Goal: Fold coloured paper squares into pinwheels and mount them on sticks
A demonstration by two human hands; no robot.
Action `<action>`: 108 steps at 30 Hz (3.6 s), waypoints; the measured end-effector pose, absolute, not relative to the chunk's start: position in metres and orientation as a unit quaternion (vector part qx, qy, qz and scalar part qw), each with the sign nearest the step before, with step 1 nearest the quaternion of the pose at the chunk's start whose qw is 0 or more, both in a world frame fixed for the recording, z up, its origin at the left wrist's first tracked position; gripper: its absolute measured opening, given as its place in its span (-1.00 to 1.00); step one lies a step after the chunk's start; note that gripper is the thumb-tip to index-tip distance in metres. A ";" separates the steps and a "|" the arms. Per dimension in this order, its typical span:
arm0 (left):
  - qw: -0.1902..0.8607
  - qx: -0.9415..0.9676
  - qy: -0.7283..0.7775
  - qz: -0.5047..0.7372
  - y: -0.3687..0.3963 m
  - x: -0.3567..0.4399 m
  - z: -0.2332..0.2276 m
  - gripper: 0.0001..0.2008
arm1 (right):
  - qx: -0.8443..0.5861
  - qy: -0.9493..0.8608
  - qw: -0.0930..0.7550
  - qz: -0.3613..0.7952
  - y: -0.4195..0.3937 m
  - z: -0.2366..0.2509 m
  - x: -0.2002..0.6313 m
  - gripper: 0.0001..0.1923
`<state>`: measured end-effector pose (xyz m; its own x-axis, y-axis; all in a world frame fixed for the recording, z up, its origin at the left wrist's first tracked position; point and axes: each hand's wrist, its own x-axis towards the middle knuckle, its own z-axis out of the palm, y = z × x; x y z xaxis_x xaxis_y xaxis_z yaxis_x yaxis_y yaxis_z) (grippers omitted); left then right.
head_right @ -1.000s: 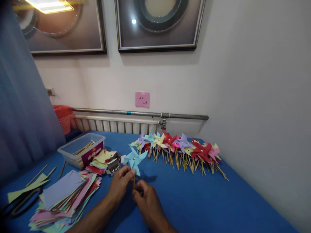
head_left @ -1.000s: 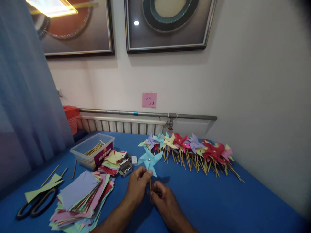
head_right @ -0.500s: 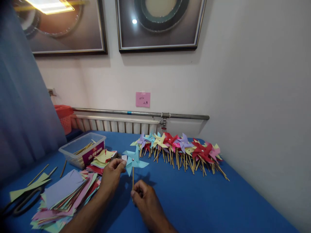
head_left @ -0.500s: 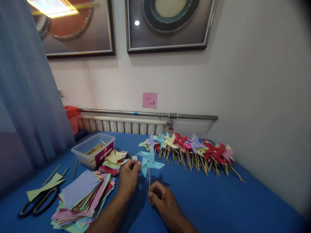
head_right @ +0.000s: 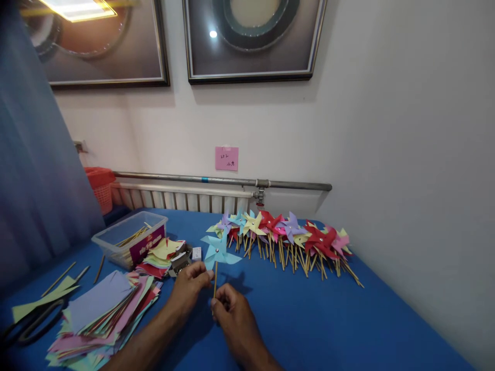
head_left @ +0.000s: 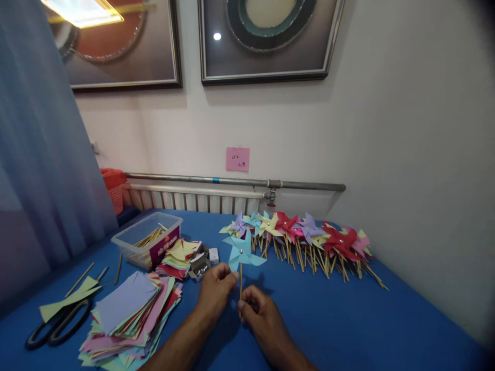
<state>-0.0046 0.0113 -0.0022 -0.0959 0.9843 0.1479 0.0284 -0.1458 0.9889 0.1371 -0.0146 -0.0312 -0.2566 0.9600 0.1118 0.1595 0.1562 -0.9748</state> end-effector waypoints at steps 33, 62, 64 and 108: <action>0.436 0.464 0.490 0.595 0.018 -0.025 0.007 -0.72 | -0.440 -0.642 0.401 0.484 -0.019 -0.027 0.135 -0.92; 0.438 0.446 0.465 0.627 0.008 -0.006 0.006 -0.73 | -0.435 -0.637 0.412 0.485 -0.017 -0.031 0.137 -0.89; 0.434 0.444 0.464 0.632 0.010 -0.010 0.007 -0.73 | -0.436 -0.639 0.410 0.483 -0.018 -0.030 0.136 -0.90; 0.465 0.465 0.458 0.598 0.009 -0.012 0.010 -0.67 | -0.433 -0.628 0.427 0.486 -0.011 -0.038 0.137 -0.89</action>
